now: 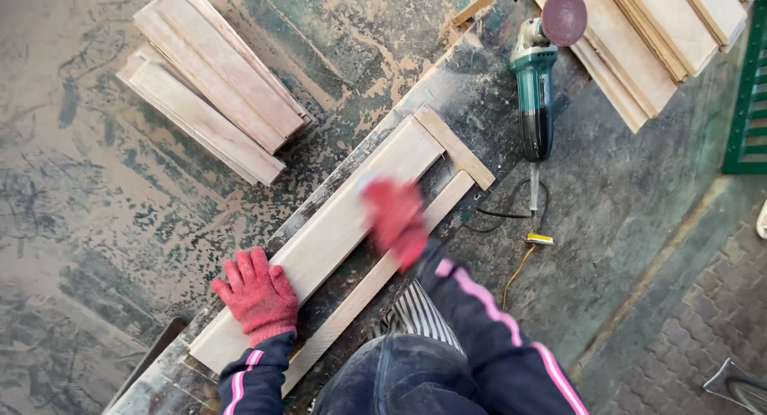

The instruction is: Sanding a wooden plank using an angle grinder with a sanding disc attachment and manual sanding with sandpaper.

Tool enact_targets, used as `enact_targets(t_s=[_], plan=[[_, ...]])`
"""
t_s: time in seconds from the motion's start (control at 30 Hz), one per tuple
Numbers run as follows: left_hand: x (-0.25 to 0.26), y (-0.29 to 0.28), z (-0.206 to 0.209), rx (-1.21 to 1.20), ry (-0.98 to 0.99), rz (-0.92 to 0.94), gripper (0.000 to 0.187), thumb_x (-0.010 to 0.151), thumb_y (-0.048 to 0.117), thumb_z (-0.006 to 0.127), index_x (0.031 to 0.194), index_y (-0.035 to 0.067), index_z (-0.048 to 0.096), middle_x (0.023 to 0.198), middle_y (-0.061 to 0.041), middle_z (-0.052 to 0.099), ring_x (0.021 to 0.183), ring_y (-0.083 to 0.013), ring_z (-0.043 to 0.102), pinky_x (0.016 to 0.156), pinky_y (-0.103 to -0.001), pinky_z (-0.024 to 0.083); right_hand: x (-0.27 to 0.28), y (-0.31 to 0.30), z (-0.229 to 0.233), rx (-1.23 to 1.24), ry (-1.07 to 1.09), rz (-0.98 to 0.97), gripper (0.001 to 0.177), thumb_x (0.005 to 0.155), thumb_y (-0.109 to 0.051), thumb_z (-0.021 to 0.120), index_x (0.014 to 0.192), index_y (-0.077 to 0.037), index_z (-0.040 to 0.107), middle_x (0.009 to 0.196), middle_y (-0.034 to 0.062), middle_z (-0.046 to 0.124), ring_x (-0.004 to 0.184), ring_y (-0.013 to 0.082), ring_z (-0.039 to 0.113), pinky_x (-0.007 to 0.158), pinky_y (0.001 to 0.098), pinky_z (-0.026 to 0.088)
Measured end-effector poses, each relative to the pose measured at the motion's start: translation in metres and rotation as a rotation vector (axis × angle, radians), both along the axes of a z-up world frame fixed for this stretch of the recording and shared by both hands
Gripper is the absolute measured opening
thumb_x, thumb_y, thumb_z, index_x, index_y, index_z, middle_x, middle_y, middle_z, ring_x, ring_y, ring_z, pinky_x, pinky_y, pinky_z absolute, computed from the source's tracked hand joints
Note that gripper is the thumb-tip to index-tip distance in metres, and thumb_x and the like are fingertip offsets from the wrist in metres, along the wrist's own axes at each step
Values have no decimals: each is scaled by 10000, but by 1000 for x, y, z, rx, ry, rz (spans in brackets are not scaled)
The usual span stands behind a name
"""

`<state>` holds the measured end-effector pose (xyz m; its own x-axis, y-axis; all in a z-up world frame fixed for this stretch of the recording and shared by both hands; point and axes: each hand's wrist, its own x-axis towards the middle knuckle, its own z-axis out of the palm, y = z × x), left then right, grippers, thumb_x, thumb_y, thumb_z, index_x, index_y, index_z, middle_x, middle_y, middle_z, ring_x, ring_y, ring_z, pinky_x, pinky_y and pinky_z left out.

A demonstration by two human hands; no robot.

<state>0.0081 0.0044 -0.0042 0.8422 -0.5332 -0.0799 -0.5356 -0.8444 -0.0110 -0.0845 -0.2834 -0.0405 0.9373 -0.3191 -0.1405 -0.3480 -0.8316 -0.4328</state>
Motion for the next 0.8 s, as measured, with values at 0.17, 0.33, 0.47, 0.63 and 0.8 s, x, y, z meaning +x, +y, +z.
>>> enact_targets(t_s=[0.17,0.33,0.47,0.63,0.8], plan=[[-6,0,6,92,59,41,642,1022,474,323,1522,137,544,1518,-185,570,1459,-401,439,1191,-608,257,-24,-77,-40,-210,82,-501,714,1023,-626,417,1593,-196,406,1645,98,393,1547,313,290,1265,503,172],[-7,3,10,121,90,28,633,1060,498,268,1547,188,526,1581,-161,529,1515,-411,385,1230,-651,167,-67,18,-27,-190,-247,-352,584,996,-437,570,1496,-137,534,1501,149,547,1409,395,453,1210,510,321],[2,-27,-21,-136,-60,-31,647,864,258,605,1501,149,561,1639,-227,440,1488,-522,358,1169,-767,145,-69,-8,-50,-306,-316,-262,468,987,-512,560,1347,-234,668,1286,53,673,1186,285,613,1096,463,456],[-2,-132,2,-191,-5,-162,682,912,603,539,1444,179,581,1546,-130,520,1469,-400,394,1179,-729,181,-48,-25,-27,-252,-344,-99,467,956,-361,593,1356,-124,632,1378,162,617,1339,405,526,1168,573,374],[13,-154,12,-193,1,-279,1001,719,861,577,1387,116,559,1429,-174,599,1360,-435,507,1096,-750,344,-31,-85,-29,-136,-187,-33,615,1054,-541,391,1470,-109,531,1499,169,545,1445,387,436,1231,575,249]])
